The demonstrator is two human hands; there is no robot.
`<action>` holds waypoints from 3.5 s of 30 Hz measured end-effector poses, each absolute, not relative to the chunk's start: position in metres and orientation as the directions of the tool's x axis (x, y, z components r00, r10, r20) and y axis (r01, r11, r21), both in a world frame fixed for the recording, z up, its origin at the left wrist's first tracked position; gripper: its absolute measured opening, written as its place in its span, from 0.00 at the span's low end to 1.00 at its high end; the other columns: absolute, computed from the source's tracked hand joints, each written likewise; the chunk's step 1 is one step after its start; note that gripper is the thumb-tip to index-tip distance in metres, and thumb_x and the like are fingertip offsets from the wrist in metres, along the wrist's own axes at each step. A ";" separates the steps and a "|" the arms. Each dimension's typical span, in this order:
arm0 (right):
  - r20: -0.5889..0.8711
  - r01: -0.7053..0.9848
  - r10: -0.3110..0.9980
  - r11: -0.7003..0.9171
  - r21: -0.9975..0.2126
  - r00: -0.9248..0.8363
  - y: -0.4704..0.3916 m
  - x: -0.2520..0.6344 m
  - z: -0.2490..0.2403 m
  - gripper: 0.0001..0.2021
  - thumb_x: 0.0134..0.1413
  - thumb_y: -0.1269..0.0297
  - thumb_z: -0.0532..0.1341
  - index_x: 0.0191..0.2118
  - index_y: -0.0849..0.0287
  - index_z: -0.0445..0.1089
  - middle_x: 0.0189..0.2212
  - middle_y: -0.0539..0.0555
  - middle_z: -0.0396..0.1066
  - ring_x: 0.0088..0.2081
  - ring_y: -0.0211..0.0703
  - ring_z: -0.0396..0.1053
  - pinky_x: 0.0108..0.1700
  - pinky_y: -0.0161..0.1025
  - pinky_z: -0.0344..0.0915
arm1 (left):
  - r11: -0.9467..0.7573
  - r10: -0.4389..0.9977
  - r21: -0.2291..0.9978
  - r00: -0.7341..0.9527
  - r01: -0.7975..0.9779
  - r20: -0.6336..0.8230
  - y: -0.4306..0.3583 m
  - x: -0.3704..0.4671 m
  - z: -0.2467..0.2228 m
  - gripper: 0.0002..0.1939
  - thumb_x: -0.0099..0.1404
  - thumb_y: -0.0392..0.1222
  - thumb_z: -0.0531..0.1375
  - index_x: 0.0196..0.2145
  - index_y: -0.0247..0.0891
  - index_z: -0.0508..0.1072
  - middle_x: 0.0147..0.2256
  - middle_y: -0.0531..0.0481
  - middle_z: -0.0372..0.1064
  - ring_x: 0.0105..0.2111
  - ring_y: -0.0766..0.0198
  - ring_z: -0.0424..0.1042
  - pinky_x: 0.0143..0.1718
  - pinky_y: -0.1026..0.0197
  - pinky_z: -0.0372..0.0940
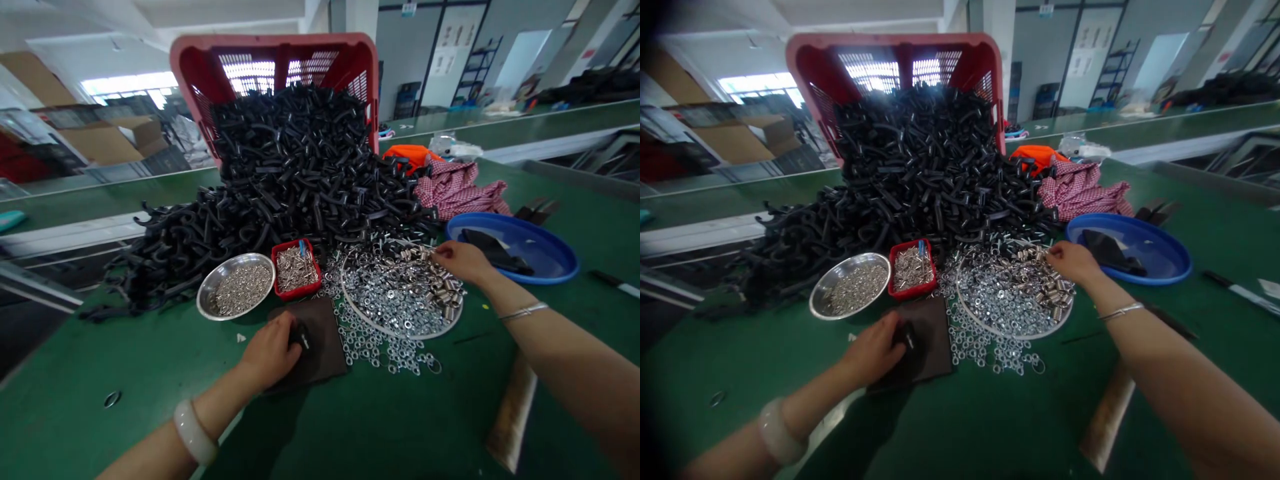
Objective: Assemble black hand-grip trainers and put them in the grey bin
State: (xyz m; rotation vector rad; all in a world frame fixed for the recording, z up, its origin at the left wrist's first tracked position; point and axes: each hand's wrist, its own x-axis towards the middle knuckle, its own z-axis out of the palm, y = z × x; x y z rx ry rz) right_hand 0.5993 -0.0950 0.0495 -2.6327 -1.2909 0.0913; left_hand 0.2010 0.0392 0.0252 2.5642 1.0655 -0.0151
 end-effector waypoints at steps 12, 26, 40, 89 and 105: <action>0.083 0.727 0.800 -0.490 -0.481 0.594 -0.069 0.569 0.062 0.15 0.50 0.54 0.55 0.35 0.62 0.69 0.26 0.54 0.70 0.28 0.42 0.67 0.28 0.36 0.59 | -0.186 0.630 0.887 0.744 0.422 -0.222 0.024 0.273 0.015 0.08 0.53 0.41 0.57 0.30 0.35 0.68 0.21 0.55 0.62 0.17 0.71 0.59 0.19 0.69 0.54; 0.144 0.751 0.946 -0.132 -0.647 0.290 -0.076 0.548 0.054 0.11 0.48 0.63 0.56 0.39 0.57 0.69 0.31 0.52 0.72 0.29 0.40 0.67 0.31 0.37 0.63 | -0.697 0.549 0.555 0.836 0.454 0.006 0.024 0.317 0.015 0.05 0.53 0.36 0.58 0.29 0.36 0.72 0.32 0.48 0.70 0.33 0.62 0.68 0.37 0.63 0.61; 0.207 0.799 0.928 -0.136 -0.585 0.309 -0.046 0.508 0.053 0.11 0.51 0.63 0.55 0.39 0.61 0.68 0.32 0.56 0.71 0.31 0.42 0.66 0.31 0.38 0.60 | -0.674 0.542 0.634 0.837 0.378 0.078 0.016 0.306 0.007 0.08 0.51 0.31 0.56 0.32 0.35 0.70 0.33 0.47 0.67 0.34 0.62 0.66 0.36 0.62 0.60; -0.090 -0.262 0.865 0.050 -0.964 0.493 -0.083 0.395 0.044 0.15 0.41 0.54 0.66 0.29 0.58 0.63 0.14 0.44 0.62 0.15 0.31 0.61 0.14 0.27 0.55 | 0.508 0.692 0.858 0.627 -0.070 -0.358 -0.016 0.273 0.034 0.21 0.44 0.48 0.66 0.34 0.35 0.69 0.14 0.62 0.54 0.14 0.76 0.52 0.16 0.71 0.50; -0.136 -0.312 0.767 0.088 -0.946 0.627 -0.070 0.370 0.036 0.17 0.36 0.54 0.68 0.25 0.59 0.63 0.14 0.44 0.62 0.15 0.30 0.59 0.14 0.26 0.52 | 0.658 0.723 0.709 0.478 -0.255 -0.499 -0.021 0.262 0.035 0.13 0.49 0.36 0.66 0.31 0.35 0.67 0.23 0.56 0.64 0.19 0.74 0.64 0.18 0.72 0.59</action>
